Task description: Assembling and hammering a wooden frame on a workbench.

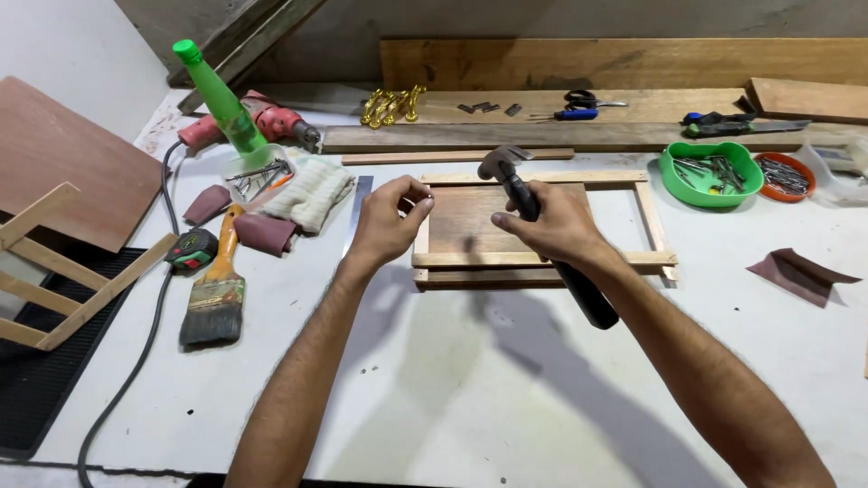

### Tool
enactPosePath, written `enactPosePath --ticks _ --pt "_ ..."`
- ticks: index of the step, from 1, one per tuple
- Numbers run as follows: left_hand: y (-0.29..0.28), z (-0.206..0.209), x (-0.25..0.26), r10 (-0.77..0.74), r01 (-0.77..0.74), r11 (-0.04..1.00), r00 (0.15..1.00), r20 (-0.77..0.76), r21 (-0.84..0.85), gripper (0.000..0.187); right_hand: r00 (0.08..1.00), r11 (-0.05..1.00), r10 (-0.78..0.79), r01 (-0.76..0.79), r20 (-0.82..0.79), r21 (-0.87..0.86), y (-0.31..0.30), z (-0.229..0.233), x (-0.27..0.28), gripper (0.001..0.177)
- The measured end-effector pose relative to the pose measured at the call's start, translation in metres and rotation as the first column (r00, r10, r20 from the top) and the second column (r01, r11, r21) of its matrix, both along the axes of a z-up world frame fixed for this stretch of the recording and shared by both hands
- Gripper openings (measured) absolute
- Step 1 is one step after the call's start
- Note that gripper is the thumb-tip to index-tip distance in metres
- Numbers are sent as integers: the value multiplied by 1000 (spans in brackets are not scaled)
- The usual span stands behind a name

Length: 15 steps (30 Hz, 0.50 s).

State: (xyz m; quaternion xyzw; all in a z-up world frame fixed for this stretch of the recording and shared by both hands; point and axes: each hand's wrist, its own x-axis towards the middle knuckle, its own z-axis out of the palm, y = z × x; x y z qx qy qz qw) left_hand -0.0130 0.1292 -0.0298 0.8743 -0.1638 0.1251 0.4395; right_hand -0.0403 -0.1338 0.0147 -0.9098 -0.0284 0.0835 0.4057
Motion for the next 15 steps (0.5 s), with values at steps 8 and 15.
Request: enactPosePath --ticks 8,15 --pt "51 -47 -7 -7 24 999 937 -350 45 15 992 973 123 -128 -39 -190 66 -71 44 42" --pt "56 -66 -1 -82 108 994 886 -457 31 14 981 951 192 -192 -25 -240 79 -96 47 48"
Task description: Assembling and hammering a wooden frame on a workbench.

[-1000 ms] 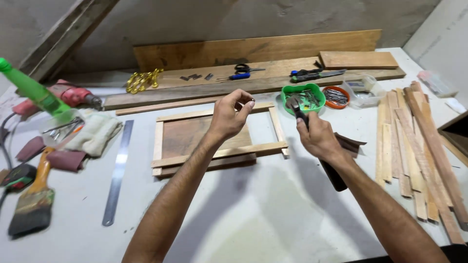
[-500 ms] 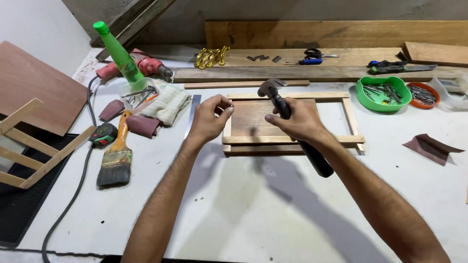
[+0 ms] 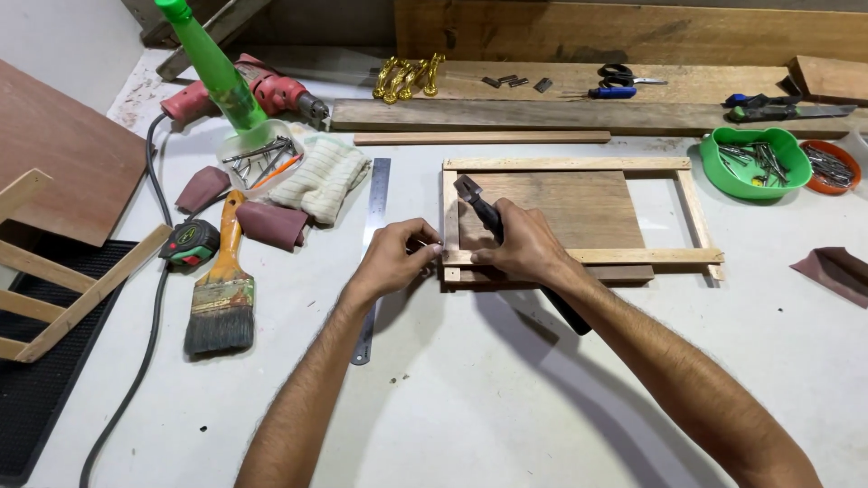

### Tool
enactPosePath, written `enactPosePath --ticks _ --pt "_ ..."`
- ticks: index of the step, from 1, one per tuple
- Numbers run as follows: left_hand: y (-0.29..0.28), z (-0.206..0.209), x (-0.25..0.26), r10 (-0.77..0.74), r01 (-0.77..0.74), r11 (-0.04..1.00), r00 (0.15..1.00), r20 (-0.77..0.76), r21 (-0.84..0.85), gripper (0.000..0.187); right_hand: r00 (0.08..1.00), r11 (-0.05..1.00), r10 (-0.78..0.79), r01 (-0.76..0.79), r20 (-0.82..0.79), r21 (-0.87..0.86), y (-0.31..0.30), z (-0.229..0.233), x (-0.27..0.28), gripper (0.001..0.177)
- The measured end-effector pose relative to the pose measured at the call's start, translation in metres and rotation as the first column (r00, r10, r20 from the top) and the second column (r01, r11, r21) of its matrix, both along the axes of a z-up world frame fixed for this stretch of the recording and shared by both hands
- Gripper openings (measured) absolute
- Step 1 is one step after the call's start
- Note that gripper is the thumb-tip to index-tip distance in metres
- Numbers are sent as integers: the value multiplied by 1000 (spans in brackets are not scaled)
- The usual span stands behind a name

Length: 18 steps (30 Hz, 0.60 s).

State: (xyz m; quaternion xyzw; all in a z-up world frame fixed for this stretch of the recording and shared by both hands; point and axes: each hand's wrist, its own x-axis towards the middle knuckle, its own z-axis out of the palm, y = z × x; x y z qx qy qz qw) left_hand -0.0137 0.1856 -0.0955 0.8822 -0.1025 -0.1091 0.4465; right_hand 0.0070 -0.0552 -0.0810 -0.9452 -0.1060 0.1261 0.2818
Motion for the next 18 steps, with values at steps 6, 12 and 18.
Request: enactPosePath --ticks 6,12,18 --pt "-1 -8 5 -39 39 999 999 21 6 13 999 1000 -2 2 35 -10 -1 6 -5 52" --pt "-9 3 -2 48 -52 998 991 -128 -25 12 999 1000 -19 19 29 4 -5 -7 -1 55" --pt "-15 -3 -3 104 -104 995 989 -105 4 10 1000 999 -19 20 14 -27 -8 -11 1 57"
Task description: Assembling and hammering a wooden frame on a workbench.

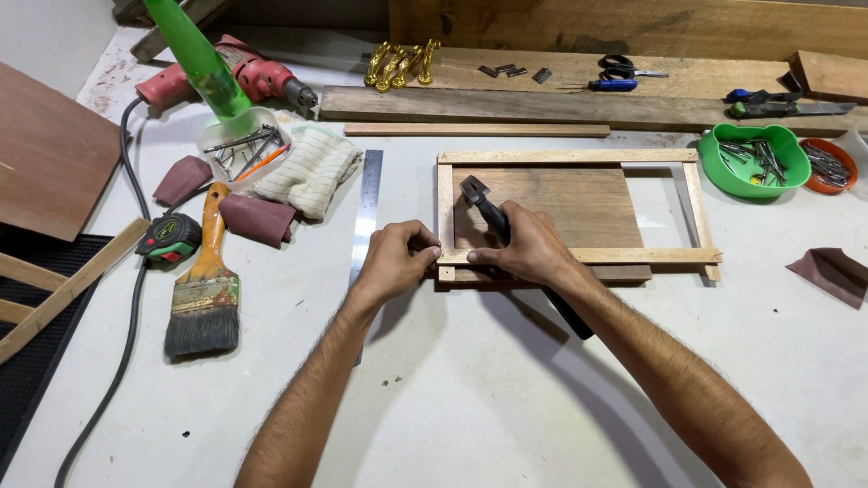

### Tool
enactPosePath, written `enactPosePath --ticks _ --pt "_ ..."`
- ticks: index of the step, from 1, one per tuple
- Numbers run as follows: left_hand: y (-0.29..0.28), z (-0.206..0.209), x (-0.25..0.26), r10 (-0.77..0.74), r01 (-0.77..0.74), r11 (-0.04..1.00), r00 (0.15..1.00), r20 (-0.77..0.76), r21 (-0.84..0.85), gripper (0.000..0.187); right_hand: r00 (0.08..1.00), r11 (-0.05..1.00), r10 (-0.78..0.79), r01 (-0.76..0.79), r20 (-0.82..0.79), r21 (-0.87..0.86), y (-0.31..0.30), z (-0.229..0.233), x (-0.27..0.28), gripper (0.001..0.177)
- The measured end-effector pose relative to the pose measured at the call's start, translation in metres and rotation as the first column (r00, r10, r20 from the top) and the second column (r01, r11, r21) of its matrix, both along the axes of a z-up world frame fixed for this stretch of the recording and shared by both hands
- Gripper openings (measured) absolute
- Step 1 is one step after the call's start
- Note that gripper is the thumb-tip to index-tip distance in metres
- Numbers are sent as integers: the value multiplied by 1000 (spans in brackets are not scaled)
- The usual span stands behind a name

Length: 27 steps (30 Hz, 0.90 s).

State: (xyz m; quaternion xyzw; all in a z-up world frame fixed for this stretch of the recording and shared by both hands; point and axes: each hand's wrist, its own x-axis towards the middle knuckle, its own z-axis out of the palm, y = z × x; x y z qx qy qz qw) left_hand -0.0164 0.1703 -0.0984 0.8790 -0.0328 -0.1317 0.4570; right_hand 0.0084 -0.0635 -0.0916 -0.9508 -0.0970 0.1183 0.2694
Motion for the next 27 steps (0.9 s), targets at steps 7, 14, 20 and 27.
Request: enactPosePath --ticks 7,14,20,27 --pt "-9 -2 -3 48 -49 998 999 22 40 11 1000 1000 -12 12 -25 -10 -1 3 -3 58" --pt "-14 1 -8 57 -57 998 998 12 19 12 1000 999 19 -19 -15 38 -1 -4 -5 48" --pt "-18 -20 2 28 -32 998 996 79 51 11 1000 1000 3 -3 -26 -18 -2 9 -7 48" --pt "-20 -13 4 16 -27 992 996 92 127 12 973 937 199 -154 118 -315 -57 16 30 39"
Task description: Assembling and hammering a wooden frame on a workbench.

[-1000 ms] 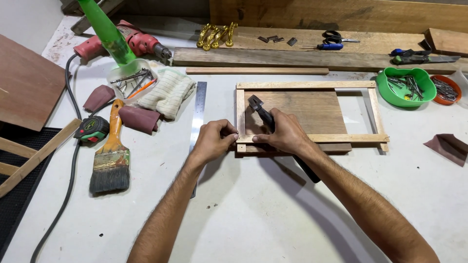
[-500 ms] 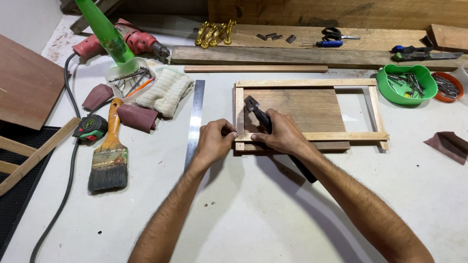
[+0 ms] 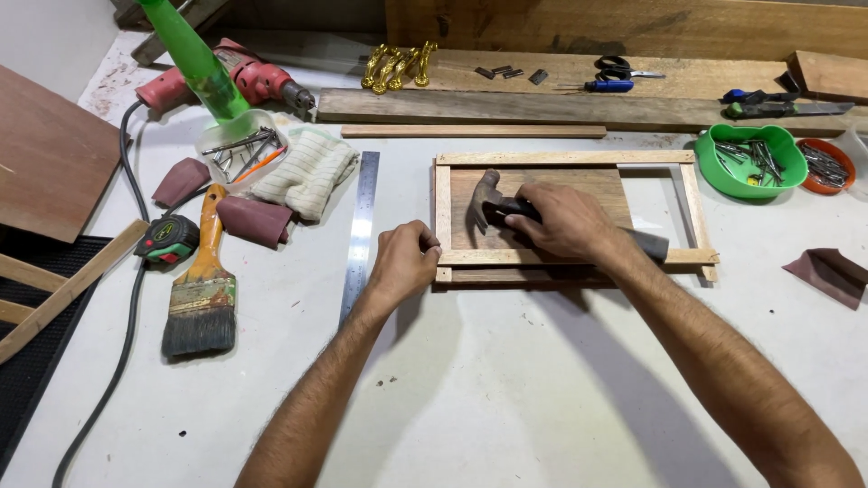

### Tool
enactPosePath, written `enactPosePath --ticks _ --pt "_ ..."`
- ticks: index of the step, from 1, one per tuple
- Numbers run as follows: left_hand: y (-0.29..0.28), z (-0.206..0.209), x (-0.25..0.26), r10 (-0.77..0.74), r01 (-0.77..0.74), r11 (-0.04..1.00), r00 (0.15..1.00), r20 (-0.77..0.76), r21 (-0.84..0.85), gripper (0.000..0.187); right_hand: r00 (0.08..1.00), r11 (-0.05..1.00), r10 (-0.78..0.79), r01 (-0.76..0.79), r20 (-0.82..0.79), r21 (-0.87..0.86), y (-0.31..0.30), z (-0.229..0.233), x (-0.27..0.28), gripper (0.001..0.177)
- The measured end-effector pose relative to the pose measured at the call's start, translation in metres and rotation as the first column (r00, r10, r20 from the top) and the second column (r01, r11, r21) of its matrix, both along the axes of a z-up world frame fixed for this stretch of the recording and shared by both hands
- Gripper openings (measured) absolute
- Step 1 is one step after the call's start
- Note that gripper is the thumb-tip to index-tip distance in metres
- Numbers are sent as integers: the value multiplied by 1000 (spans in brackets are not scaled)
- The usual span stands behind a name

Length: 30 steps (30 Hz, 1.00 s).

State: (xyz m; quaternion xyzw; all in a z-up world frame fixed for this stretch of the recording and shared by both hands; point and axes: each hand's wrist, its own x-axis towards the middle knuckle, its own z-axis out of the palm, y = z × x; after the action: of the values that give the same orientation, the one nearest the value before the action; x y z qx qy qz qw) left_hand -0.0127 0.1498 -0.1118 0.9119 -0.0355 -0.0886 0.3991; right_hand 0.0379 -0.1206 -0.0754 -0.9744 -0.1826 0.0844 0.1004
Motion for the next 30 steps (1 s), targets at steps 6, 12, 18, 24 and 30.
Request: enactPosePath --ticks 6,12,18,24,30 --pt "-1 16 -1 7 -6 1000 998 -60 14 12 1000 998 -1 0 -14 -60 -6 23 15 39" --pt "0 24 -4 11 -11 1000 998 -63 1 12 940 998 65 -63 334 -18 -44 -26 91 40" --pt "-2 15 -5 -62 60 997 997 -46 -54 13 975 998 4 -18 220 63 -55 -34 99 30" --pt "-3 19 -4 -50 47 998 995 -87 -34 12 980 998 -17 6 196 55 -50 -27 95 26" --pt "-5 26 -7 -42 37 998 995 -90 -56 13 981 999 -32 23 190 48 -49 -28 94 27"
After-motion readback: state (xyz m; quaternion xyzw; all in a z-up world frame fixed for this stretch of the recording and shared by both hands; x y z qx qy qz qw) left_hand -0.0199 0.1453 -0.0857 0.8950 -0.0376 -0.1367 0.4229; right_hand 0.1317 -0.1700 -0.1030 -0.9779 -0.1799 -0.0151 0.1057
